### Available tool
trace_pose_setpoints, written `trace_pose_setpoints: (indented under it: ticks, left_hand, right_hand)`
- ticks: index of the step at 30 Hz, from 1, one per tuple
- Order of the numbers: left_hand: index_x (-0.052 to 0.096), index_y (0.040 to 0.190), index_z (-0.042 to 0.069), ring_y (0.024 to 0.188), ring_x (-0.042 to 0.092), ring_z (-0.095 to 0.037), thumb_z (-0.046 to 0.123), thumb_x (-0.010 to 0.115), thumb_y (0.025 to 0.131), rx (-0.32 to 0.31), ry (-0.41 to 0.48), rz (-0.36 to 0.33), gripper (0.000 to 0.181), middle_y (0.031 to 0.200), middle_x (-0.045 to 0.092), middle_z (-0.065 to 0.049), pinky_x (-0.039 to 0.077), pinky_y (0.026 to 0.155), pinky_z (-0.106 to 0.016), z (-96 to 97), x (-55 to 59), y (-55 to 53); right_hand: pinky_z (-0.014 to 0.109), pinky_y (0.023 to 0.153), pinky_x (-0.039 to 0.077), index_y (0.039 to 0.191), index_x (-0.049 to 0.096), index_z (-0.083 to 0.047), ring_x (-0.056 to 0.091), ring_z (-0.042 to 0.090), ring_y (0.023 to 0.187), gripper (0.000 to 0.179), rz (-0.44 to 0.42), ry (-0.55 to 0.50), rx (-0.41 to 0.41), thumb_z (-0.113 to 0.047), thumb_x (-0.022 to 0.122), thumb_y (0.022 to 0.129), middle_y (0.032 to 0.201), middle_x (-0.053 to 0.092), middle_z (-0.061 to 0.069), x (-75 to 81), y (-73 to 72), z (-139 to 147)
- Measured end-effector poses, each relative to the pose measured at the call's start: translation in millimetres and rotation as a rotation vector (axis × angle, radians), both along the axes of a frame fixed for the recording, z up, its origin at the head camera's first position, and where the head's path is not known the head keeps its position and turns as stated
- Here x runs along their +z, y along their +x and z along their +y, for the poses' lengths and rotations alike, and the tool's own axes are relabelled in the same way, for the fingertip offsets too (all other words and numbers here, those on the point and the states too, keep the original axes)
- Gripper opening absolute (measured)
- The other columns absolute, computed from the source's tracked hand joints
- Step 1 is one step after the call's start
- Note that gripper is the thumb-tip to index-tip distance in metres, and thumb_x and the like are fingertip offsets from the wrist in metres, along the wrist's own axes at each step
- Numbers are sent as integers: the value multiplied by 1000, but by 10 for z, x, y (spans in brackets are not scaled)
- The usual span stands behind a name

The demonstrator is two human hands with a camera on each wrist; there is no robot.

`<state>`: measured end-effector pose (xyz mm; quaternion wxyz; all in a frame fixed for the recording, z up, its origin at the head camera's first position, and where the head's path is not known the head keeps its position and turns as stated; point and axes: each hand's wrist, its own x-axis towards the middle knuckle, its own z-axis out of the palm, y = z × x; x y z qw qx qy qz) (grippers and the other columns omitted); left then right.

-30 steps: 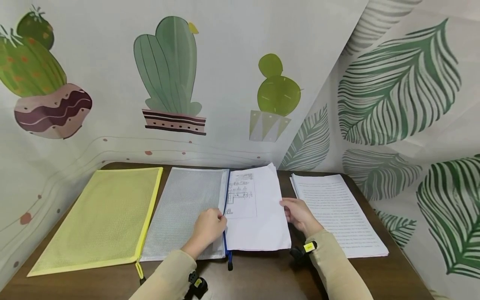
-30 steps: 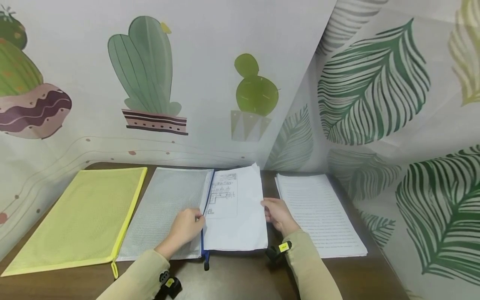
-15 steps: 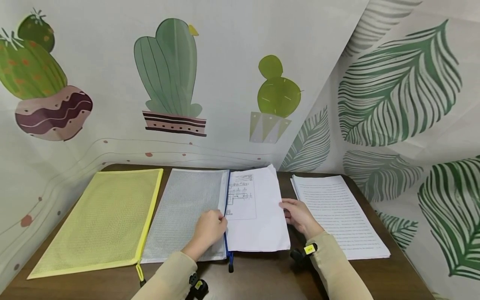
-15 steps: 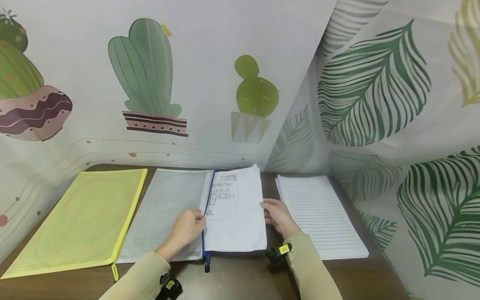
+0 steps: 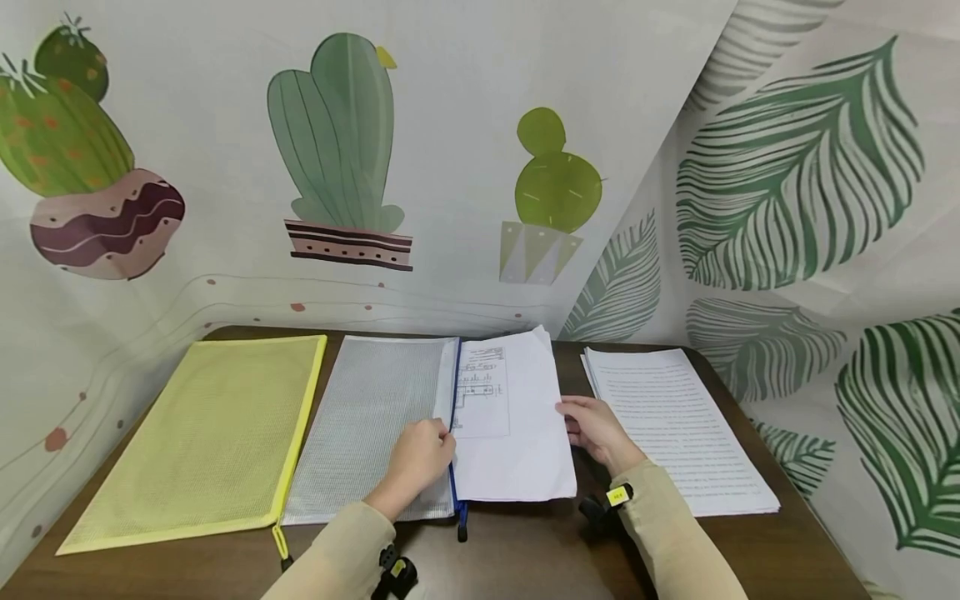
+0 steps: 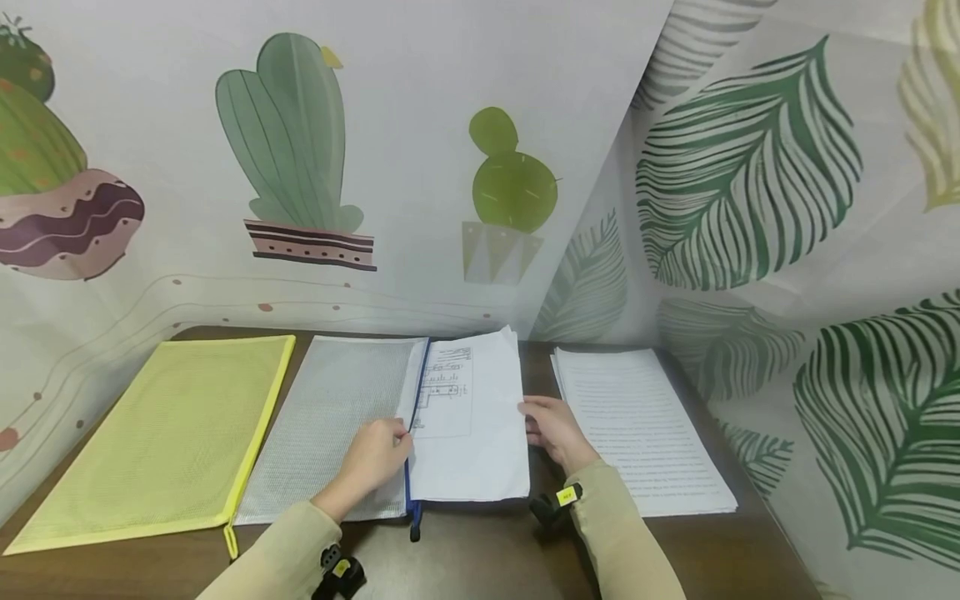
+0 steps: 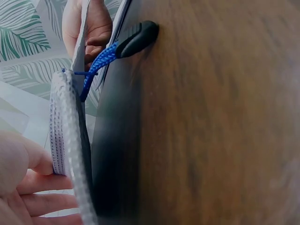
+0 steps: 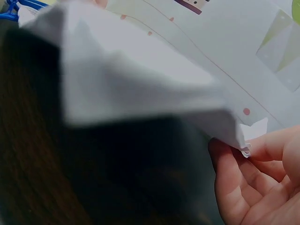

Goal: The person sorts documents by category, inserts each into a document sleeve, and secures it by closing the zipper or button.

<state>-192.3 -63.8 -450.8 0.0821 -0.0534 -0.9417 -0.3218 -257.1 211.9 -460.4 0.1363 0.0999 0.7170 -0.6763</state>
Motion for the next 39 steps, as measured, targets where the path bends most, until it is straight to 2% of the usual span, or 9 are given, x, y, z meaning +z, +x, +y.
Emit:
trace_pose_setpoints:
  ticks: [5, 14, 18, 23, 28, 32, 39]
  left_hand:
    - [49, 53, 12, 47, 36, -10, 8, 57, 83, -11, 1, 8, 32, 56, 47, 1, 28, 41, -21, 4, 10, -2]
    - [48, 51, 12, 49, 37, -11, 7, 58, 81, -12, -4, 49, 31, 57, 47, 0, 29, 43, -21, -3, 1, -16]
    - [48, 51, 11, 48, 36, -10, 8, 58, 82, -19, 11, 28, 34, 55, 44, 1, 29, 42, -21, 2, 14, -10]
    - [51, 53, 11, 48, 38, -10, 9, 57, 84, -20, 12, -10, 32, 57, 48, 0, 30, 43, -21, 5, 26, 9]
    - [51, 54, 11, 48, 38, -10, 8, 58, 83, -25, -3, 15, 31, 58, 51, -2, 30, 42, -21, 12, 12, 15]
    - [49, 51, 11, 48, 37, -10, 7, 58, 82, -28, 0, 36, 33, 57, 49, 0, 30, 42, -20, 15, -4, 15]
    - [45, 50, 11, 49, 37, -10, 6, 58, 83, -22, 12, 32, 36, 56, 45, 0, 29, 43, -21, 5, -5, 7]
  right_hand:
    - [27, 61, 55, 130, 48, 8, 64, 10, 68, 43, 3, 6, 4, -11, 54, 92, 81, 67, -1, -39, -11, -5]
    - [27, 61, 55, 128, 49, 11, 64, 11, 69, 44, 20, 30, 9, -10, 56, 91, 81, 68, 0, 16, -17, 35]
    - [26, 59, 55, 129, 47, 12, 64, 10, 67, 46, 29, 42, 28, -11, 57, 90, 79, 68, 0, 36, -11, 48]
    - [26, 57, 54, 128, 47, 12, 63, 9, 66, 45, 25, 42, 42, -10, 57, 90, 77, 67, -1, 25, 1, 32]
    - [26, 58, 54, 129, 47, 13, 64, 9, 66, 46, 34, 37, 57, -10, 56, 90, 77, 68, -1, 9, 2, 4]
    - [26, 59, 55, 128, 48, 13, 65, 10, 67, 46, 39, 49, 65, -11, 57, 90, 79, 68, 0, 31, -9, 5]
    - [25, 57, 54, 126, 49, 14, 64, 9, 65, 44, 52, 71, 57, -9, 56, 89, 77, 67, 0, 86, -6, 50]
